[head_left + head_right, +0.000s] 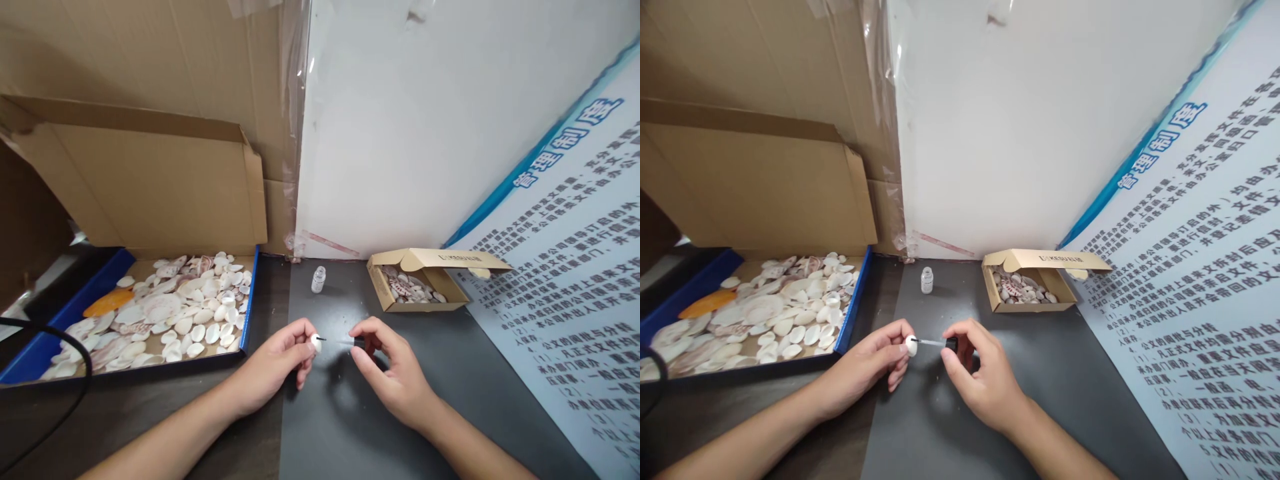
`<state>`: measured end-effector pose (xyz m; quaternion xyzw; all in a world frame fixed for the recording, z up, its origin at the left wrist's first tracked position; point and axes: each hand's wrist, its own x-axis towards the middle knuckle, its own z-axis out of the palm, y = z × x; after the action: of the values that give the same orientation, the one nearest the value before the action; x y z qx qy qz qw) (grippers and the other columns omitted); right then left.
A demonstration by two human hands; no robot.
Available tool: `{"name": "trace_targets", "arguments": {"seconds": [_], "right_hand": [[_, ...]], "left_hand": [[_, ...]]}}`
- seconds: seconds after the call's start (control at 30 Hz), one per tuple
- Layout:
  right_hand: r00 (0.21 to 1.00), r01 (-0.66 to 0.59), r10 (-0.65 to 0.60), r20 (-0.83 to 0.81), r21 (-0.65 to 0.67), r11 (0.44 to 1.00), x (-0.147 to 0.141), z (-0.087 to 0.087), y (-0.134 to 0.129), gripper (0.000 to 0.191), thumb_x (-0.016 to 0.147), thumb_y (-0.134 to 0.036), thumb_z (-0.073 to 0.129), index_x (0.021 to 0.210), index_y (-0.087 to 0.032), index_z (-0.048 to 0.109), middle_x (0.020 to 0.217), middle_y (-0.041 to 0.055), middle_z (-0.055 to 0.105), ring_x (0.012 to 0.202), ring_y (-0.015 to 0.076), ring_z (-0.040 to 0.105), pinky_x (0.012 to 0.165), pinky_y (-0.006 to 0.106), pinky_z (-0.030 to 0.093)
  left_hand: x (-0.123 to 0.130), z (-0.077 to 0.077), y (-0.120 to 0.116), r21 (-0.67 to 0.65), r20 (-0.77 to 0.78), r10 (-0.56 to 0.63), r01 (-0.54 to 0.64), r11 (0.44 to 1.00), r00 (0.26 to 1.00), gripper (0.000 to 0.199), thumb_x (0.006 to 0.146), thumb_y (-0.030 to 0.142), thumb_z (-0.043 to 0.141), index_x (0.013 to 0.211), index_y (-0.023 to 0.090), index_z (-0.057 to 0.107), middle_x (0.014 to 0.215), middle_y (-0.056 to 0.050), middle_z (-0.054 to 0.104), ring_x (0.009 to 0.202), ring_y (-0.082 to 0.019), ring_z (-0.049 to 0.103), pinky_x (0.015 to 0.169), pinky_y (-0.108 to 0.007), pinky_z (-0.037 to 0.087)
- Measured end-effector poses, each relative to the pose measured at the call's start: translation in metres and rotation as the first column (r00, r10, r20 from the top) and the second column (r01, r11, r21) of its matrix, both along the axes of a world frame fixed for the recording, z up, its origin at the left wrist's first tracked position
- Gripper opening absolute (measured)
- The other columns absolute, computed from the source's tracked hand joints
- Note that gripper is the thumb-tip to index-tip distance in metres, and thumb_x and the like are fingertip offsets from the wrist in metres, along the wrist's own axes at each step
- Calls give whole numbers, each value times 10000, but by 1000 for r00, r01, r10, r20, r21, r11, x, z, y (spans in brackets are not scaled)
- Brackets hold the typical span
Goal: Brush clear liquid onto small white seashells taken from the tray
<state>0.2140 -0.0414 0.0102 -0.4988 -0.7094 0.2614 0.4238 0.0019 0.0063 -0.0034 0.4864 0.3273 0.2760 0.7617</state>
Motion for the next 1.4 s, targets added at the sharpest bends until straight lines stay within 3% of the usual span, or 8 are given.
{"name": "trace_targets", "arguments": {"seconds": [0.63,1.4], "right_hand": [[1000,-13,13,-3,-10,1000,-1,2,-1,89,879,-200,558,966,-217,570,757,-13,568,608,129,528,572,232,458],[1000,11,-10,16,-33,999,-1,4,-1,80,894,-228,538,960,-209,580,754,0,572,622,146,538,592,254,464]], "left_hand": [[0,-3,0,15,8,-10,10,1000,1000,310,845,460,640,815,201,471,572,72,479,492,-85,406,499,-209,381],[1,4,-1,-61,58,54,-51,997,997,260,821,378,668,790,185,497,611,59,491,495,-74,422,488,-202,391]]}}
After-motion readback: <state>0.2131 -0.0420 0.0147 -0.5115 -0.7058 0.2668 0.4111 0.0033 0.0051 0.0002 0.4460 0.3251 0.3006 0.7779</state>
